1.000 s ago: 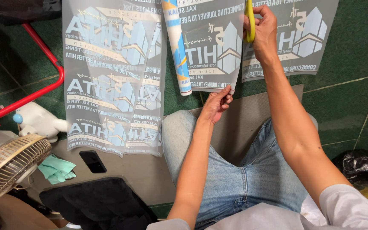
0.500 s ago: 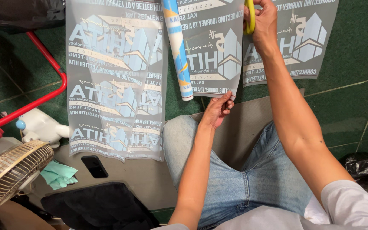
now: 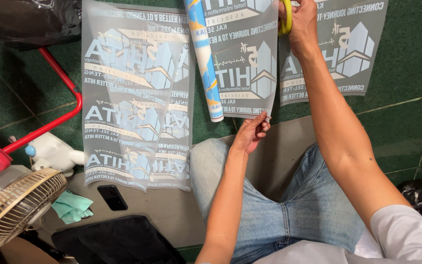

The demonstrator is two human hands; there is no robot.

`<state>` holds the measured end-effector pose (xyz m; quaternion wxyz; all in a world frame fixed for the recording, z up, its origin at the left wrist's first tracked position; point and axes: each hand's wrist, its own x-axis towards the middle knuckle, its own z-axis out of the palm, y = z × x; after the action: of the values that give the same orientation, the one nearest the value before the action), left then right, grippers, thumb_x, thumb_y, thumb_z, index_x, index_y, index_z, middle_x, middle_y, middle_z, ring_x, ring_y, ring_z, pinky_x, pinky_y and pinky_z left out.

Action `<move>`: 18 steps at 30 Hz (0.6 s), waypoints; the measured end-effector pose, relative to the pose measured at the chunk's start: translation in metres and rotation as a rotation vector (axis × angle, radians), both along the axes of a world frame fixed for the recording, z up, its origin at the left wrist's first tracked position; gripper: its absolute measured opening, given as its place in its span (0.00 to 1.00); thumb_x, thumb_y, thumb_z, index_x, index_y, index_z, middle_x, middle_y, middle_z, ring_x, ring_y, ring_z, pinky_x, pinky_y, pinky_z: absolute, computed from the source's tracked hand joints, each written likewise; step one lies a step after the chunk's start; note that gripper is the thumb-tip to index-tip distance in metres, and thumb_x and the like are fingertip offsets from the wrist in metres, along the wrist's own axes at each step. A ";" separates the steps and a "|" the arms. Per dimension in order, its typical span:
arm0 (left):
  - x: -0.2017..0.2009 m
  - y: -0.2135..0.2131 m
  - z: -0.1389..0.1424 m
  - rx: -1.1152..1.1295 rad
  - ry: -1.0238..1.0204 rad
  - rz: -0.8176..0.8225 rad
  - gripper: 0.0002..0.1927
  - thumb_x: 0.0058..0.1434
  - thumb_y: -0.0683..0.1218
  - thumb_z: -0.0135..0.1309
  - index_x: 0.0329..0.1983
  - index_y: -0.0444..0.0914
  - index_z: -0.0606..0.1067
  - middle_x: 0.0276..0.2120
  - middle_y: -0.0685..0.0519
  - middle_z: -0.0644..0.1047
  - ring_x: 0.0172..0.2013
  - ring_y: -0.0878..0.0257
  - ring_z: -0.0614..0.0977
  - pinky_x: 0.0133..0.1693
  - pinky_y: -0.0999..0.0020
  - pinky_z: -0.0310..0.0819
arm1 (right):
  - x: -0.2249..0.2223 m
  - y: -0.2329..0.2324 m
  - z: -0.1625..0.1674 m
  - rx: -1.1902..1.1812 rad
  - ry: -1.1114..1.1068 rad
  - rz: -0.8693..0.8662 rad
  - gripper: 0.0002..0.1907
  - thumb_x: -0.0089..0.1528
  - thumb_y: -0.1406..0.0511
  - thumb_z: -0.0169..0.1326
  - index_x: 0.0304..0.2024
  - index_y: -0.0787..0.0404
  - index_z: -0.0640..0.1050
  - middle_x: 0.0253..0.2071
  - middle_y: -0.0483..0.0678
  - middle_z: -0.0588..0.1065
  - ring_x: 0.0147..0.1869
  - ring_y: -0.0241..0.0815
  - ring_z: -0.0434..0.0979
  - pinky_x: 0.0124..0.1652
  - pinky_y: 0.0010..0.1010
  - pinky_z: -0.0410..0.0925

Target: The person sits on the floor holding a roll of printed vinyl film. They peel the leading edge free, unroll a section, spread the film flat, and cut sheets from the roll using scissors, setting the cut sheets aside.

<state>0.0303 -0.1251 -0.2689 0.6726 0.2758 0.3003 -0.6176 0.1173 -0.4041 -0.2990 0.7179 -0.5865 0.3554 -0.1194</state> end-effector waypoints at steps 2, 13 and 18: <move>0.000 0.000 -0.001 -0.009 0.003 -0.001 0.10 0.67 0.51 0.61 0.36 0.41 0.76 0.27 0.60 0.72 0.29 0.74 0.72 0.22 0.83 0.58 | 0.002 -0.002 -0.001 0.001 -0.019 -0.004 0.13 0.72 0.62 0.64 0.41 0.65 0.75 0.30 0.43 0.76 0.31 0.32 0.76 0.33 0.25 0.69; -0.003 0.003 -0.002 -0.026 0.002 0.007 0.10 0.67 0.51 0.61 0.36 0.41 0.76 0.28 0.60 0.72 0.30 0.74 0.72 0.23 0.84 0.58 | 0.014 -0.010 -0.006 -0.001 -0.046 -0.018 0.14 0.71 0.66 0.63 0.32 0.65 0.77 0.26 0.44 0.74 0.28 0.35 0.75 0.29 0.27 0.66; -0.005 0.004 -0.004 -0.031 0.014 0.012 0.10 0.66 0.51 0.61 0.37 0.42 0.75 0.28 0.60 0.72 0.30 0.74 0.71 0.23 0.84 0.58 | 0.016 -0.013 -0.011 0.016 -0.066 -0.045 0.10 0.69 0.67 0.61 0.35 0.65 0.77 0.29 0.44 0.75 0.30 0.37 0.77 0.32 0.29 0.69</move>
<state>0.0253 -0.1209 -0.2725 0.6785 0.2593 0.2971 -0.6198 0.1333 -0.4175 -0.3103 0.7310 -0.5684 0.3455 -0.1521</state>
